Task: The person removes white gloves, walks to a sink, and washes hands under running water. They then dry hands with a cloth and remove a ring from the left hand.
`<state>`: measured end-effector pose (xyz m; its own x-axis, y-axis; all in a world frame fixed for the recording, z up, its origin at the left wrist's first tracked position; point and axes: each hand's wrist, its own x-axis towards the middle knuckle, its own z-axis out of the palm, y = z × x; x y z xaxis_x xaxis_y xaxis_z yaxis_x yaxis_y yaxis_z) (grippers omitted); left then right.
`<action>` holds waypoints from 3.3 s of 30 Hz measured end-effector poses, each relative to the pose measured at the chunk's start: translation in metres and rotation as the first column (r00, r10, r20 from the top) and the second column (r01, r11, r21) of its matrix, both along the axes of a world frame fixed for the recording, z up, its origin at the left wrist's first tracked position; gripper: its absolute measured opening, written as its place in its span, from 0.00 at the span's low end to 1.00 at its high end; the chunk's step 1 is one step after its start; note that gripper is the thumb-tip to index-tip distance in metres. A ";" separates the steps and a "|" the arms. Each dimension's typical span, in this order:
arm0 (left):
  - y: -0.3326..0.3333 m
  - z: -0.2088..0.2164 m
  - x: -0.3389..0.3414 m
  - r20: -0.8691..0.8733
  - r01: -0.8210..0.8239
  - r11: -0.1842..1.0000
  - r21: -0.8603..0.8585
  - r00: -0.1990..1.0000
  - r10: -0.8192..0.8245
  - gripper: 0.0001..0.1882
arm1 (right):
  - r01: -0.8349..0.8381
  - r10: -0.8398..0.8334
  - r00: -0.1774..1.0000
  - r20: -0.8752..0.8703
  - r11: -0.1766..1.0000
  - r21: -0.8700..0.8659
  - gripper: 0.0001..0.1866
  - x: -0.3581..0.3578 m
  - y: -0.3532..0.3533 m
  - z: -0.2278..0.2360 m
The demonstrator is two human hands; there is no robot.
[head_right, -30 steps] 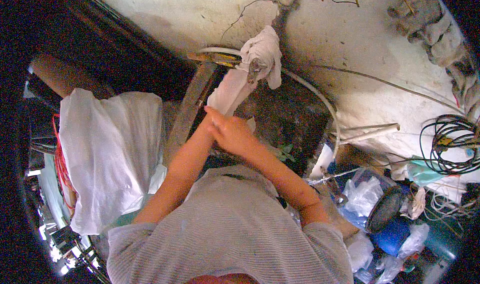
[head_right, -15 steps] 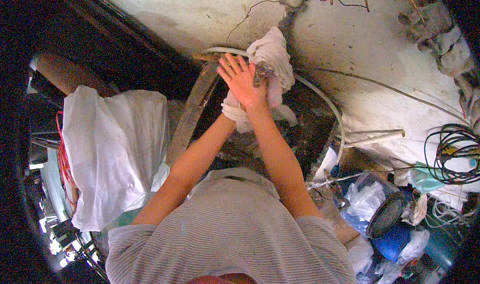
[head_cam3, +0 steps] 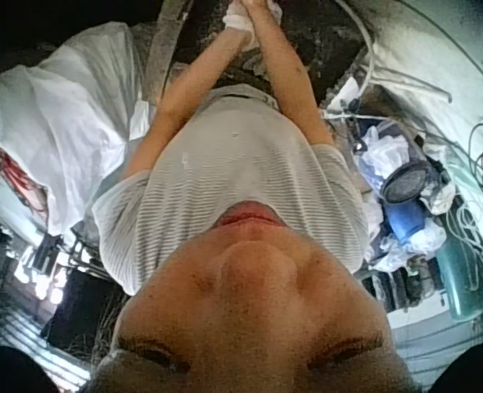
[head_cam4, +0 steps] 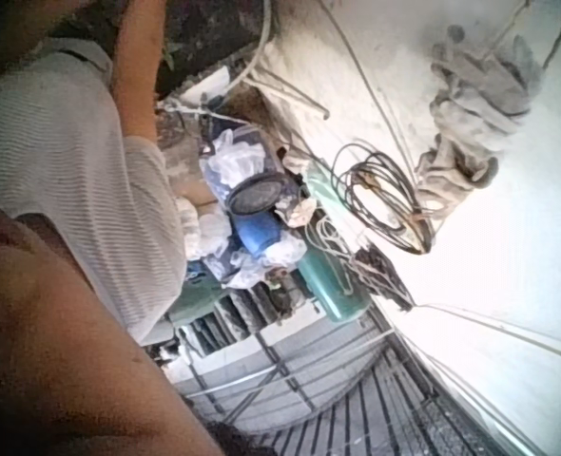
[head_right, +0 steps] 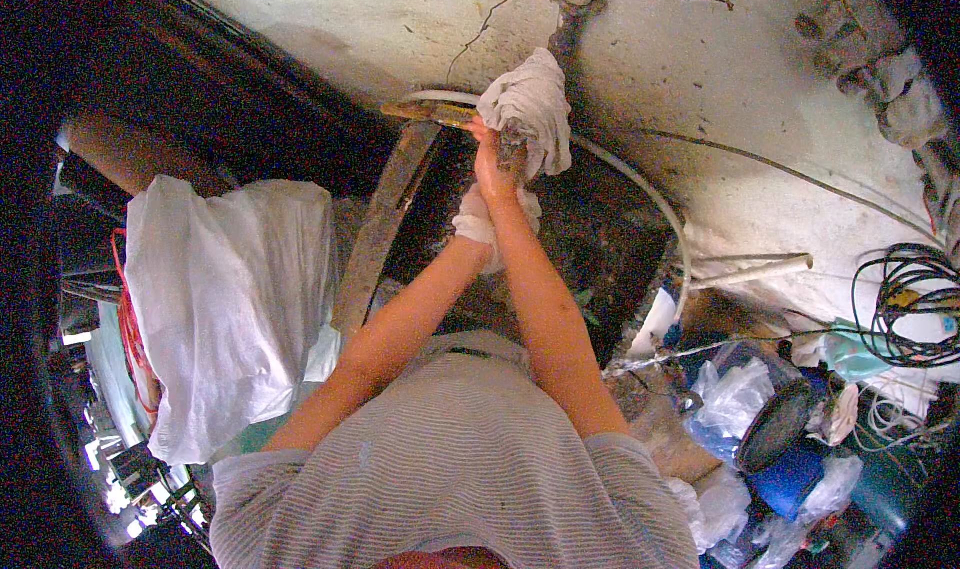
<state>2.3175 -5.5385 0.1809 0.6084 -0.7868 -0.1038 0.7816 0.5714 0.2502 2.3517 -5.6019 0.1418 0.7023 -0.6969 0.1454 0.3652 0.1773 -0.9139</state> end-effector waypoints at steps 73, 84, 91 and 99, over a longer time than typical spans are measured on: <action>0.050 0.047 0.022 0.786 -0.319 0.758 0.569 0.481 -0.388 0.09 | 0.056 0.147 0.964 -0.220 0.701 0.711 0.17 -0.113 0.045 0.120; 0.054 0.090 0.017 0.166 0.423 0.756 0.499 0.810 -0.563 0.13 | -0.590 0.223 0.787 0.576 0.001 0.807 0.20 -0.116 0.038 0.118; 0.055 0.066 0.023 0.321 0.314 0.851 0.422 0.826 -0.464 0.13 | -0.697 0.135 0.666 0.734 -0.239 0.676 0.20 -0.115 0.044 0.110; 0.058 0.083 0.026 0.270 0.379 0.779 0.499 0.787 -0.555 0.10 | -0.470 0.373 0.862 0.343 0.335 0.816 0.18 -0.123 0.045 0.123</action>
